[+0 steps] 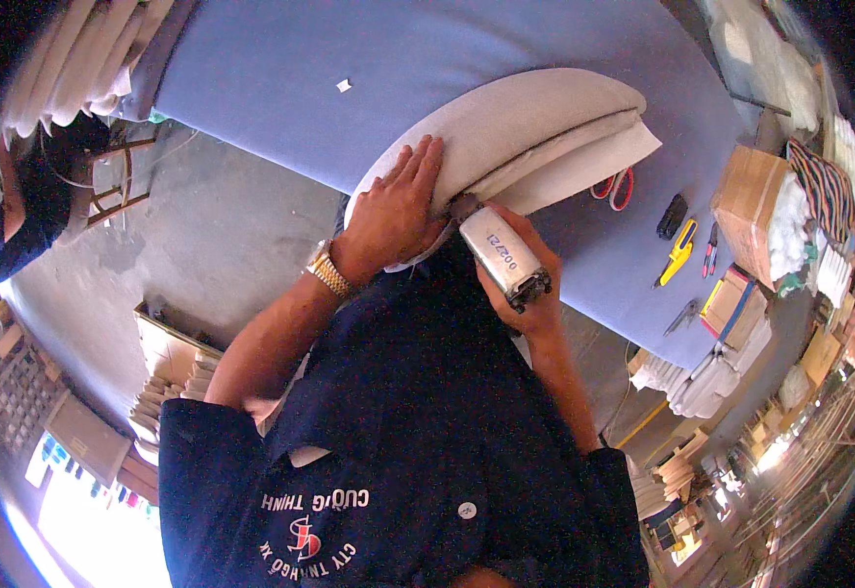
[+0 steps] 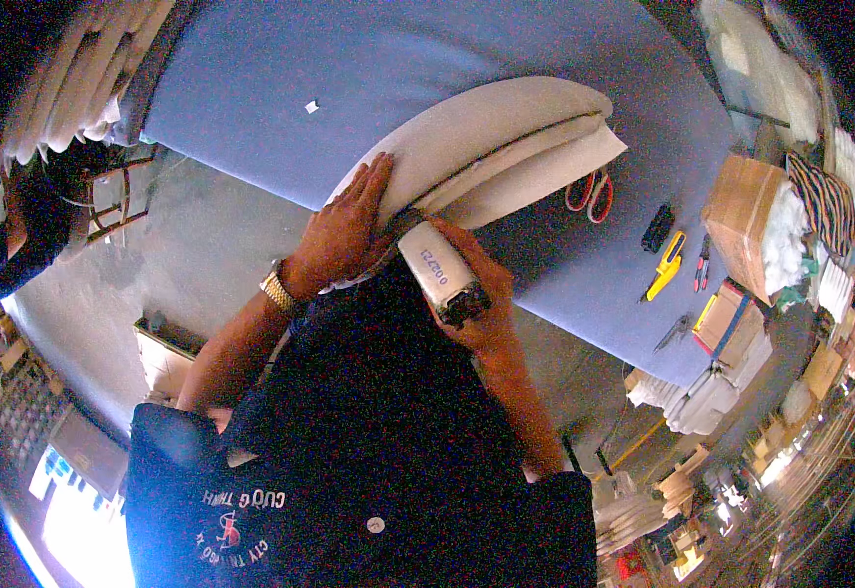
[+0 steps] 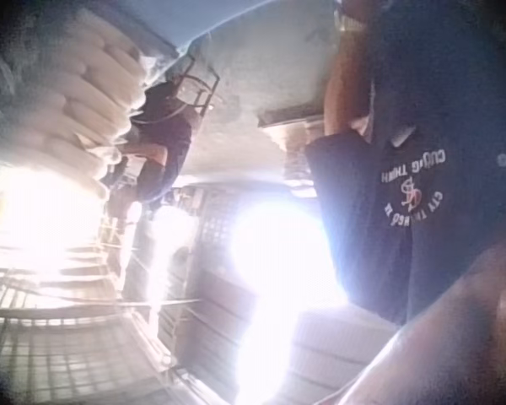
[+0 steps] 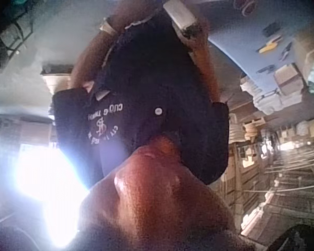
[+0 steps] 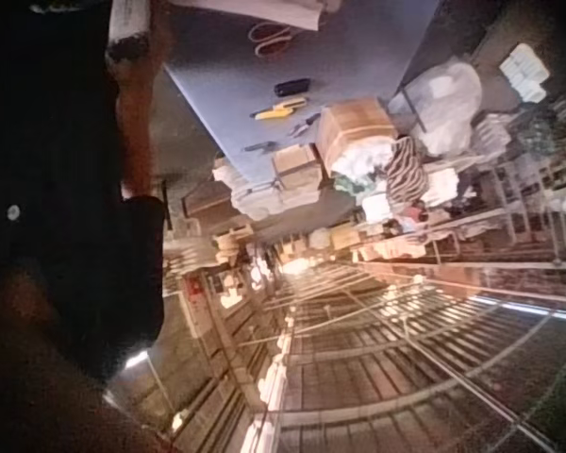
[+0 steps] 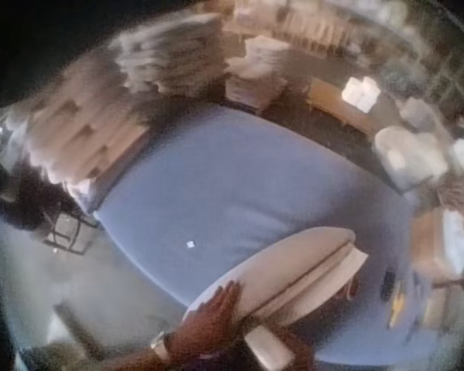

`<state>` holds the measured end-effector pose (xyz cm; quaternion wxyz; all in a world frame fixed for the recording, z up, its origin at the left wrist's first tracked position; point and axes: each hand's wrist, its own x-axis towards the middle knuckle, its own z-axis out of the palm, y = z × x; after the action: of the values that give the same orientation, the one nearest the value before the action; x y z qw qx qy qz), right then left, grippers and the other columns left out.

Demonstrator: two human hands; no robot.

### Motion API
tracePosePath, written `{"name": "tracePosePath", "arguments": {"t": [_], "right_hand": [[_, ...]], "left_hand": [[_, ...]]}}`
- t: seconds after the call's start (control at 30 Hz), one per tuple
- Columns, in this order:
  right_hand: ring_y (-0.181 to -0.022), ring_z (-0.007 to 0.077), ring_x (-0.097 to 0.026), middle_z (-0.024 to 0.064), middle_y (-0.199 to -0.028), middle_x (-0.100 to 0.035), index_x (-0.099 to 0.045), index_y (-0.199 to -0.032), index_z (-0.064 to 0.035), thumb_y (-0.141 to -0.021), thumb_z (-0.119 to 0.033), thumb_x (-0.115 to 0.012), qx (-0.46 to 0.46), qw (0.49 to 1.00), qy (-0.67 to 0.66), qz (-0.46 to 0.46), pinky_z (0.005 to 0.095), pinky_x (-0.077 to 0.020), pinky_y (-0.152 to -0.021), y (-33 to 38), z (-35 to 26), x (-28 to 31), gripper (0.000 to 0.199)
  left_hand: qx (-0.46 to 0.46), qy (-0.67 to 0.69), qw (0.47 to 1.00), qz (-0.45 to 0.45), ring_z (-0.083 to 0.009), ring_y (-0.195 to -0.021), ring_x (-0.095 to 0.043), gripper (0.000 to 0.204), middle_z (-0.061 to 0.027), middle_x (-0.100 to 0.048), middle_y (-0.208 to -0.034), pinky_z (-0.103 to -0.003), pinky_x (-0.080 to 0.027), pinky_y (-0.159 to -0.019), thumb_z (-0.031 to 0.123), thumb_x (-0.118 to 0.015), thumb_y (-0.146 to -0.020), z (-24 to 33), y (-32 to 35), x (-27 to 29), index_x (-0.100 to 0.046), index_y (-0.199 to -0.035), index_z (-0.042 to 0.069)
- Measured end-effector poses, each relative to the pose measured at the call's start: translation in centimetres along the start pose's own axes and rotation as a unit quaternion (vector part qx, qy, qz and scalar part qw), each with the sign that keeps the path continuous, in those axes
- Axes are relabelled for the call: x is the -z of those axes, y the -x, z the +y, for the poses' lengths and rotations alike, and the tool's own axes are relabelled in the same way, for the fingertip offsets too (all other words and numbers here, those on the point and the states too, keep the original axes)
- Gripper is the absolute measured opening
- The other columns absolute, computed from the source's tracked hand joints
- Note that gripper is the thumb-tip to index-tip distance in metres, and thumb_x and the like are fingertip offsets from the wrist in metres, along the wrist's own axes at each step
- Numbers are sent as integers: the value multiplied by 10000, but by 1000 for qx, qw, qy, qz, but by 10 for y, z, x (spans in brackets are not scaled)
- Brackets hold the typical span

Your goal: The person assembles a cushion by folding fabric around a foam insert, using a staple gun to secure the edges, a utility knife to trim excess fabric, and scissors to make final adjustments. The finished cushion is placed on a stack of similar items.

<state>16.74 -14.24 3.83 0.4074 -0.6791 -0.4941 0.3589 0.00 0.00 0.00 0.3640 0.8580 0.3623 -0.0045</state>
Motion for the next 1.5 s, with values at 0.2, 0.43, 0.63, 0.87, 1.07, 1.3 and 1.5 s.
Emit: {"name": "tracePosePath", "arguments": {"t": [0.2,0.43,0.63,0.87,1.07,1.3,1.5], "right_hand": [[-1137,239,-685,171,-1307,-671,-580,-1385,-21,-817,11,-734,24,999,-31,23,357,-533,-987,1,5,-9,590],[-1138,250,-688,172,-1299,-673,-587,-1374,-26,-799,5,-739,7,999,-35,-6,360,-533,-986,9,-3,-4,596],[-1105,244,-695,165,-1247,-690,-595,-1354,-23,-800,14,-735,-2,1000,-12,2,361,-534,-979,6,-5,-9,572],[-1118,227,-691,170,-1251,-695,-585,-1373,-17,-801,22,-739,9,999,-44,30,353,-537,-975,19,1,-17,593],[-1135,223,-688,171,-1259,-694,-582,-1379,-20,-802,20,-742,4,999,-41,7,355,-534,-983,25,-1,-14,601],[-1133,241,-695,163,-1246,-696,-592,-1355,-34,-790,10,-744,-7,1000,-26,3,355,-538,-971,20,-10,-14,587],[-1131,254,-696,159,-1237,-696,-597,-1345,-47,-793,-4,-736,8,999,-5,32,352,-535,-963,4,-18,-31,570]], "left_hand": [[-16,-16,1000,-6,-466,-1438,-376,851,-286,-337,-1586,-539,-431,-1117,388,-637,-973,-3,-2,13,-183,-1587,13],[-11,-2,1000,0,-465,-1438,-378,844,-285,-337,-1587,-536,-423,-1125,391,-634,-974,1,2,7,-189,-1588,19],[2,-24,999,27,-460,-1424,-403,836,-284,-397,-1552,-532,-444,-1108,370,-661,-953,5,4,-3,-231,-1574,12],[10,-1,1000,11,-480,-1381,-450,863,-349,-406,-1512,-540,-461,-1084,335,-682,-934,6,3,5,-202,-1574,13],[6,-14,1000,5,-481,-1380,-450,899,-349,-396,-1520,-531,-456,-1091,289,-702,-906,3,3,1,-177,-1573,-5],[-8,-17,1000,24,-451,-1421,-422,931,-284,-429,-1526,-557,-454,-1086,193,-734,-850,7,6,-6,-182,-1574,-3],[-18,42,999,17,-430,-1453,-385,1069,-262,-356,-1585,-511,-418,-1140,89,-786,-761,-4,-4,10,-137,-1609,63]]}}
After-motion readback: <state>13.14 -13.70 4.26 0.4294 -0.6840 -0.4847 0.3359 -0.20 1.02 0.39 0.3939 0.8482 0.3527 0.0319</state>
